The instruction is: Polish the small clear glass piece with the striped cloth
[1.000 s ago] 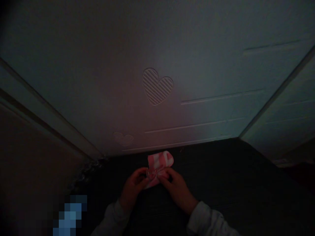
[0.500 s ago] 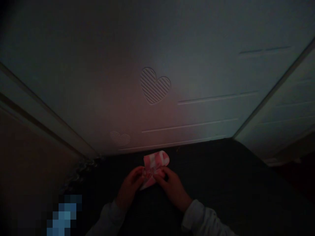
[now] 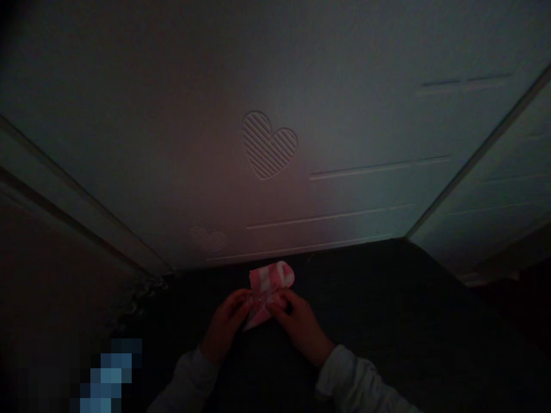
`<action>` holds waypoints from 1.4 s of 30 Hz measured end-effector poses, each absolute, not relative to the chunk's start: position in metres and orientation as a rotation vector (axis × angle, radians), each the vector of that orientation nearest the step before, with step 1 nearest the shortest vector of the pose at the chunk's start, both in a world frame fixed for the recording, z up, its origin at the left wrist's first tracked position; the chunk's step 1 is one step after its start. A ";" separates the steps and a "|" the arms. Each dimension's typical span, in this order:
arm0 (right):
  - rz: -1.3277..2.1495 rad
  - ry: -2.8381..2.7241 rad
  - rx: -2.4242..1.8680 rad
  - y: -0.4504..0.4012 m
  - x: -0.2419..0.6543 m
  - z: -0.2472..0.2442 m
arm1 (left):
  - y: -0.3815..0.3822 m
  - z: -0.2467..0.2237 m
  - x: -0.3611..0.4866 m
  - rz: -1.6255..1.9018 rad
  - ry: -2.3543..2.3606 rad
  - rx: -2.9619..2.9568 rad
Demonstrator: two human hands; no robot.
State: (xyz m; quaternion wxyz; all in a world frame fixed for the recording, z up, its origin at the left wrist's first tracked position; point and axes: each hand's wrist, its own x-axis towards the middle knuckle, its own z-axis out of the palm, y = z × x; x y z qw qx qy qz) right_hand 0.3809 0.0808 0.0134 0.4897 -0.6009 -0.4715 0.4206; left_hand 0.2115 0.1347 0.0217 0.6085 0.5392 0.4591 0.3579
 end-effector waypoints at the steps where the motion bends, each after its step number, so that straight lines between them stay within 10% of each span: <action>1: 1.022 -1.145 -1.459 0.081 0.381 0.013 | 0.135 0.022 0.212 0.828 1.059 1.243; 42: 1.009 -1.179 -1.424 0.081 0.380 0.016 | 0.135 0.025 0.212 0.866 1.053 1.444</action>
